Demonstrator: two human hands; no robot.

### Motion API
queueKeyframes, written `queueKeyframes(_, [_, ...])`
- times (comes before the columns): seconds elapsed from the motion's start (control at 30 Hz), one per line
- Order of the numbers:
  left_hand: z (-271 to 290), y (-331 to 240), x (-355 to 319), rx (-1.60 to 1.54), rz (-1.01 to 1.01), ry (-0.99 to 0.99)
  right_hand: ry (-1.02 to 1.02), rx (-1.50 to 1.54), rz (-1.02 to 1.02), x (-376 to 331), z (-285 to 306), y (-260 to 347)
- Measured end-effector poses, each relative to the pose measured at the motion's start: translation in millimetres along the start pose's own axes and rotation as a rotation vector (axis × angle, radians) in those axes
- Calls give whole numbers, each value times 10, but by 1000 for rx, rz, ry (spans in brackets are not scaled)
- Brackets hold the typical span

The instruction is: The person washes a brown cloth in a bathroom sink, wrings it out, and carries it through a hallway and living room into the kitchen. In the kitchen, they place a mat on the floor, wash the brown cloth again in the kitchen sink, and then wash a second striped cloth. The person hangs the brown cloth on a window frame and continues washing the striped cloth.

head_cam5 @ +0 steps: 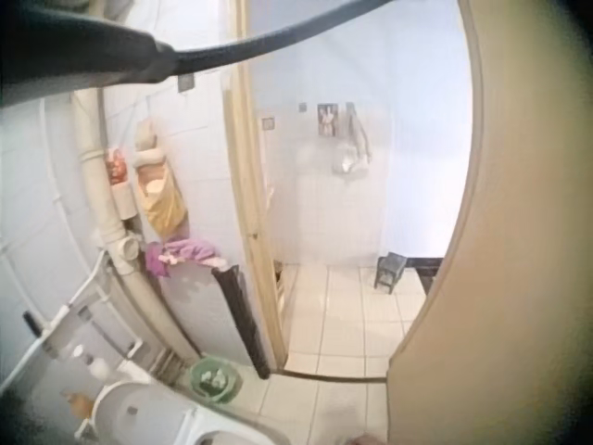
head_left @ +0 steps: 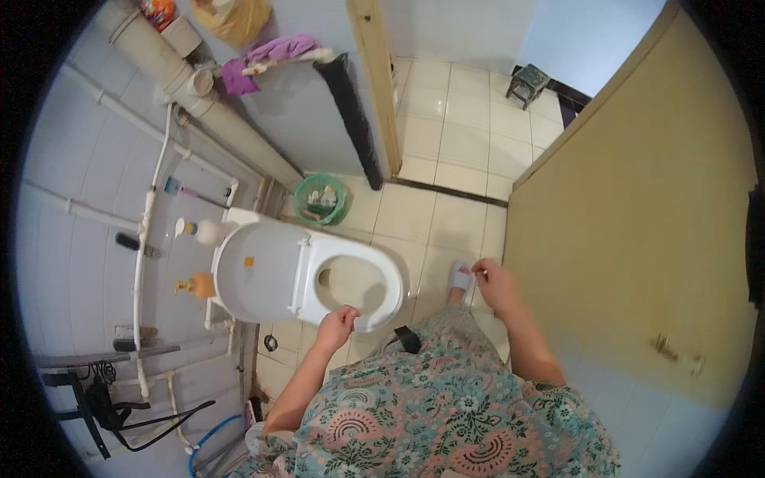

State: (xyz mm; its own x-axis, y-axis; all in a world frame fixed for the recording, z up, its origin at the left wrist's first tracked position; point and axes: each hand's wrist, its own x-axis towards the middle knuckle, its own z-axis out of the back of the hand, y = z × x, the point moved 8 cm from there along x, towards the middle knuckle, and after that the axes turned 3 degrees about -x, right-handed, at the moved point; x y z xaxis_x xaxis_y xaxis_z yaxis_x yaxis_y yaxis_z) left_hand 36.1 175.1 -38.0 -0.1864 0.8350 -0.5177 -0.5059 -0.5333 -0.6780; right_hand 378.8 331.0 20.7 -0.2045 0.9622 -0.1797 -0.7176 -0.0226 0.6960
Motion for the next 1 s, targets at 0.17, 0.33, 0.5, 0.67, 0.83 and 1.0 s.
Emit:
queueKeyframes(0.17, [-498,-1386,882,-96,-142,91,151,-14,43,883,421,-230])
queueKeyframes(0.33, [-693,-3028,1807,70,-413,47,79,88,30,1837,1237,-461])
queueKeyframes(0.5, [-763,-3326,2468,18,-297,94,159,141,16,2623,1535,-386])
queueKeyframes(0.67, [-691,-3548,3090,2,-170,186,350,2,198,3294,1338,-339])
queueKeyframes(0.83, [-473,-4463,4317,-949,-225,193,424,139,480,4435,1605,718])
queueKeyframes(1.0, [590,-6285,5297,-1746,-500,170,108,131,809,5952,1898,2016])
